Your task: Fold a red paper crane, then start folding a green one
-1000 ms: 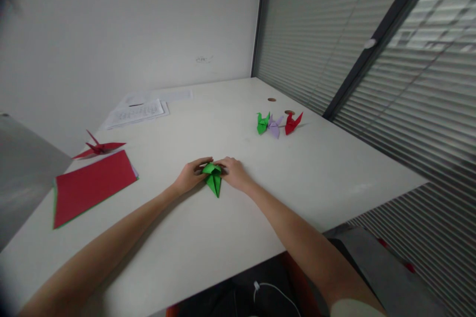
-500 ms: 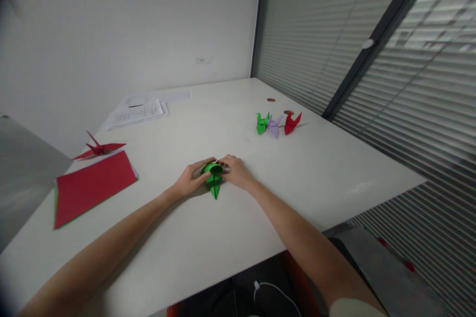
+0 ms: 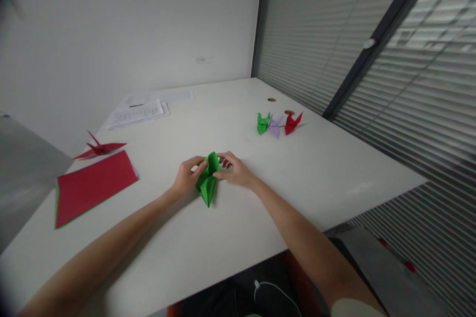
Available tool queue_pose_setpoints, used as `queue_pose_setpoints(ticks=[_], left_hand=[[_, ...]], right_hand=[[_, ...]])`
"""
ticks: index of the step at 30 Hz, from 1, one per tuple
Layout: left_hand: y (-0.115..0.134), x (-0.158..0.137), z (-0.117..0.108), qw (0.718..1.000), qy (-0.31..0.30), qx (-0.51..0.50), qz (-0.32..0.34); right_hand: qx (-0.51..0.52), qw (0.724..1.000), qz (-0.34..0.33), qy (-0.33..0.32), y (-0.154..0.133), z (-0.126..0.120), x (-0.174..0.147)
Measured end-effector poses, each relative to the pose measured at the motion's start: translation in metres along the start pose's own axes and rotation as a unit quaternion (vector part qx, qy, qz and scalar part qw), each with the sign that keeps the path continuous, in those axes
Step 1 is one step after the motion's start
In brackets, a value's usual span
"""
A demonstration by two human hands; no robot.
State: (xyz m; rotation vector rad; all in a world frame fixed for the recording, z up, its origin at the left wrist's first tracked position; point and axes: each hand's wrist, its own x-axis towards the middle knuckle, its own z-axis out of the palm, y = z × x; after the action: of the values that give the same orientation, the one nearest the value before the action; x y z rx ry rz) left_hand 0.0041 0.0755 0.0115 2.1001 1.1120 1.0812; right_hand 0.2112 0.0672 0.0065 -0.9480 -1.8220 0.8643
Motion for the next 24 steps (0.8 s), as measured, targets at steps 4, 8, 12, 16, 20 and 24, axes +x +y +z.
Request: queue_pose_setpoints(ticks=[4, 8, 12, 16, 20, 24], left_hand=[[0.007, -0.003, 0.002, 0.998, -0.022, 0.027, 0.050], [0.012, -0.008, 0.007, 0.997, -0.046, 0.014, 0.066], [0.007, -0.011, 0.010, 0.999, -0.046, -0.001, 0.028], [0.004, -0.011, 0.012, 0.999, -0.046, -0.029, -0.007], [0.005, -0.010, 0.012, 0.996, -0.039, -0.071, -0.036], [0.008, -0.008, 0.011, 0.991, -0.027, -0.120, -0.059]], right_hand=[[-0.014, 0.998, -0.029, 0.050, -0.016, -0.001, 0.001], [0.000, 0.996, -0.029, 0.080, -0.025, 0.005, 0.001], [0.034, 0.995, 0.000, 0.096, -0.021, 0.007, 0.002], [0.057, 0.992, 0.022, 0.110, -0.019, 0.004, 0.003], [0.076, 0.991, 0.021, 0.111, -0.020, 0.004, 0.003], [0.083, 0.989, 0.005, 0.123, -0.018, 0.005, 0.003]])
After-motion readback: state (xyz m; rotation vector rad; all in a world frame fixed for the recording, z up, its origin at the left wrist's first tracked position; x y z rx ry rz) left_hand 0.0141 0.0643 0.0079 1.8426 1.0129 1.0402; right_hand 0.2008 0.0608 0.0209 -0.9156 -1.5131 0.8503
